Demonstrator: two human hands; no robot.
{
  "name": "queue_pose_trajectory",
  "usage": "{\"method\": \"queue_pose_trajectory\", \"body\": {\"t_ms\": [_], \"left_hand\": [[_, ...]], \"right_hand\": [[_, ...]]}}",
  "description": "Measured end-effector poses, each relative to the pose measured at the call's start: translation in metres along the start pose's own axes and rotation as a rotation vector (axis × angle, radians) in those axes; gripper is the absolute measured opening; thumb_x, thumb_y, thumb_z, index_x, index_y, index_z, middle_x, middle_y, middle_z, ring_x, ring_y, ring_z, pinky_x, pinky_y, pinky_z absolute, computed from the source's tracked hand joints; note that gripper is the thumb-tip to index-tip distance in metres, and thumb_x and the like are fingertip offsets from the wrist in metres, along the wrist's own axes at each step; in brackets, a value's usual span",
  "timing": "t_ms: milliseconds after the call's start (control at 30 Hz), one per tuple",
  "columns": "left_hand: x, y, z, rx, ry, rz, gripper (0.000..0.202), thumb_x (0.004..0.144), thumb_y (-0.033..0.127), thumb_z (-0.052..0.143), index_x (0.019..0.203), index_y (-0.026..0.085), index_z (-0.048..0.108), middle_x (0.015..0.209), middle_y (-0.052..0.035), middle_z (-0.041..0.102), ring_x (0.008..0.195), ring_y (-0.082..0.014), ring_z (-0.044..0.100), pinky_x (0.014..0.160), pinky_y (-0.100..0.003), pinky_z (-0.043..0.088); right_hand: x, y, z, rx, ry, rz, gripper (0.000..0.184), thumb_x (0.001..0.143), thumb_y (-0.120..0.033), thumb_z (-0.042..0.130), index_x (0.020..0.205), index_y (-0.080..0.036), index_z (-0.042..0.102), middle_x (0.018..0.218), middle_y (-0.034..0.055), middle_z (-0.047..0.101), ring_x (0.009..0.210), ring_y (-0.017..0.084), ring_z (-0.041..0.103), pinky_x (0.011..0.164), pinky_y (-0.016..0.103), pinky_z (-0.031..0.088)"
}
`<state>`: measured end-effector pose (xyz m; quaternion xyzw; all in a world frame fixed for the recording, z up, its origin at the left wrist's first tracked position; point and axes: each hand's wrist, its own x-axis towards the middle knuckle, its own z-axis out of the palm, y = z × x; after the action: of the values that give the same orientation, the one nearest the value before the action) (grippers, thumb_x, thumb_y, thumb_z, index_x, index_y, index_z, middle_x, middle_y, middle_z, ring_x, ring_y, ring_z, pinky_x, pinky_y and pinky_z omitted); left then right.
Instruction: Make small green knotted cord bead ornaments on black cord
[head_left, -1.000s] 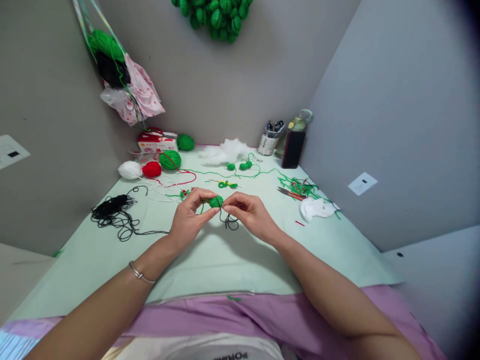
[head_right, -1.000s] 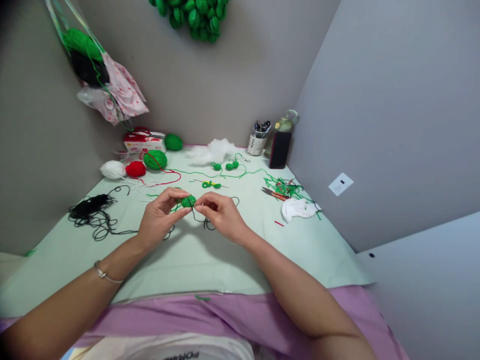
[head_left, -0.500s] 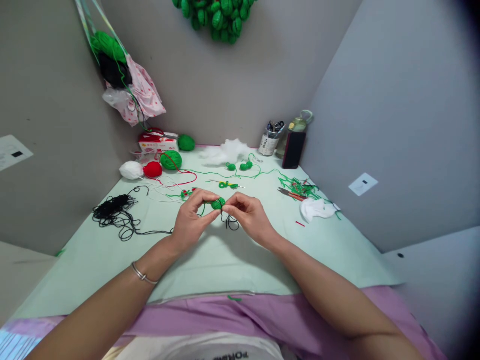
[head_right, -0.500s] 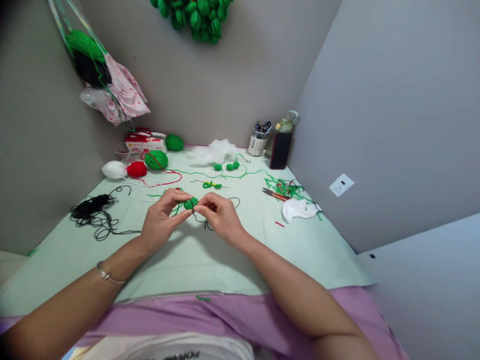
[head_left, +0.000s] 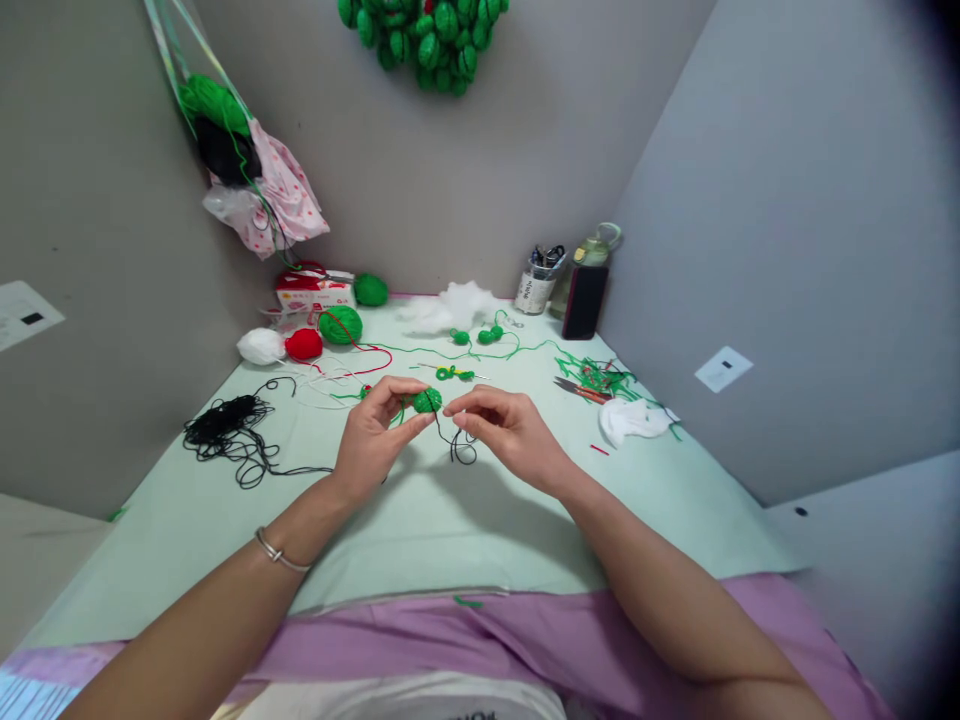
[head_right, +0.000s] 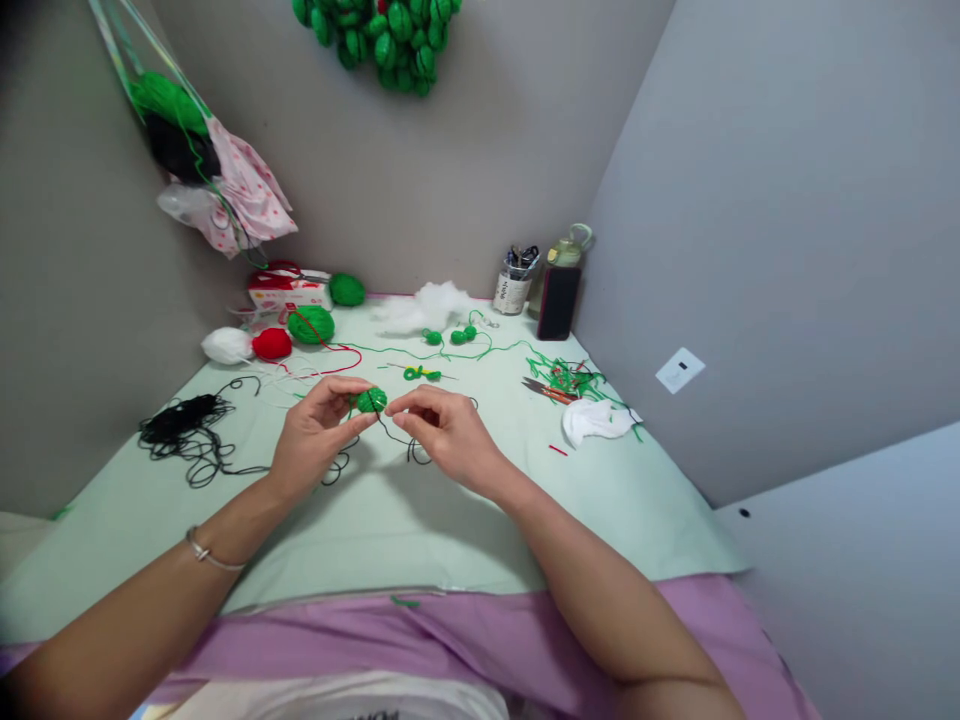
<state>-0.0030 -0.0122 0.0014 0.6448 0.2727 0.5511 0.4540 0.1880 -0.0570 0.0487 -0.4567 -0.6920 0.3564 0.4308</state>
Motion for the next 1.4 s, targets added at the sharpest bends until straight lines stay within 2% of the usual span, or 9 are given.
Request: {"method": "queue_pose_trajectory", "body": {"t_ms": [200, 467, 633, 800, 1067, 1233, 1333, 1400], "left_hand": [[0.0, 0.002, 0.001, 0.011, -0.003, 0.0, 0.024, 0.079, 0.021, 0.075, 0.101, 0.021, 0.064, 0.101, -0.0042, 0.061, 0.096, -0.0162, 0.059, 0.09, -0.032, 0.046], [-0.001, 0.003, 0.002, 0.048, 0.001, 0.003, 0.024, 0.079, 0.022, 0.075, 0.1, 0.02, 0.064, 0.1, -0.0046, 0.062, 0.096, -0.0167, 0.059, 0.089, -0.032, 0.047], [-0.002, 0.003, 0.004, 0.006, 0.03, -0.056, 0.025, 0.077, 0.024, 0.077, 0.097, 0.019, 0.063, 0.095, -0.0036, 0.063, 0.091, -0.016, 0.06, 0.086, -0.032, 0.048], [-0.003, 0.001, 0.004, -0.026, 0.051, -0.109, 0.026, 0.076, 0.026, 0.078, 0.096, 0.019, 0.063, 0.094, -0.0032, 0.063, 0.09, -0.0161, 0.06, 0.085, -0.032, 0.048], [-0.004, 0.001, 0.007, 0.032, 0.017, 0.0, 0.021, 0.078, 0.024, 0.075, 0.096, 0.019, 0.066, 0.093, -0.0039, 0.062, 0.091, -0.0169, 0.06, 0.086, -0.032, 0.049], [-0.004, 0.001, 0.006, 0.034, 0.007, -0.047, 0.023, 0.078, 0.025, 0.075, 0.099, 0.02, 0.067, 0.094, -0.0042, 0.062, 0.089, -0.0169, 0.061, 0.085, -0.032, 0.05], [-0.002, 0.002, 0.005, 0.03, 0.018, -0.106, 0.026, 0.076, 0.028, 0.076, 0.099, 0.019, 0.067, 0.096, -0.0048, 0.062, 0.089, -0.0175, 0.062, 0.085, -0.033, 0.051], [-0.001, 0.0, 0.004, 0.042, 0.02, -0.094, 0.026, 0.076, 0.027, 0.076, 0.099, 0.02, 0.067, 0.098, -0.0049, 0.062, 0.09, -0.0175, 0.061, 0.086, -0.033, 0.051]], "right_hand": [[0.001, 0.002, 0.003, 0.013, -0.02, 0.006, 0.015, 0.087, -0.026, 0.06, 0.086, -0.015, 0.071, 0.081, 0.0027, 0.062, 0.065, 0.011, 0.047, 0.058, 0.026, 0.036], [0.001, 0.004, 0.006, 0.006, -0.001, 0.054, 0.015, 0.086, -0.028, 0.06, 0.086, -0.016, 0.069, 0.073, 0.0004, 0.059, 0.059, 0.01, 0.043, 0.054, 0.025, 0.033], [0.0, 0.012, 0.015, 0.058, 0.025, 0.044, 0.014, 0.088, -0.029, 0.059, 0.087, -0.017, 0.066, 0.063, -0.0032, 0.051, 0.055, 0.009, 0.042, 0.053, 0.024, 0.033], [0.0, 0.013, 0.021, 0.089, 0.073, 0.025, 0.014, 0.087, -0.03, 0.06, 0.083, -0.018, 0.064, 0.062, -0.0037, 0.049, 0.055, 0.009, 0.041, 0.053, 0.023, 0.034], [0.002, 0.014, 0.022, 0.115, 0.091, 0.029, 0.018, 0.086, -0.032, 0.063, 0.076, -0.017, 0.06, 0.061, -0.0037, 0.049, 0.055, 0.009, 0.041, 0.052, 0.023, 0.033], [0.004, 0.019, 0.018, 0.155, 0.027, 0.095, 0.015, 0.085, -0.031, 0.062, 0.078, -0.018, 0.059, 0.062, -0.0042, 0.047, 0.055, 0.009, 0.041, 0.051, 0.023, 0.033], [0.007, 0.023, 0.016, 0.228, -0.037, 0.144, 0.011, 0.083, -0.028, 0.062, 0.085, -0.018, 0.058, 0.066, -0.004, 0.052, 0.055, 0.009, 0.047, 0.053, 0.023, 0.04], [0.009, 0.026, 0.017, 0.288, -0.05, 0.166, 0.014, 0.079, -0.027, 0.065, 0.086, -0.018, 0.056, 0.068, -0.0034, 0.055, 0.058, 0.01, 0.052, 0.056, 0.024, 0.045]]}}
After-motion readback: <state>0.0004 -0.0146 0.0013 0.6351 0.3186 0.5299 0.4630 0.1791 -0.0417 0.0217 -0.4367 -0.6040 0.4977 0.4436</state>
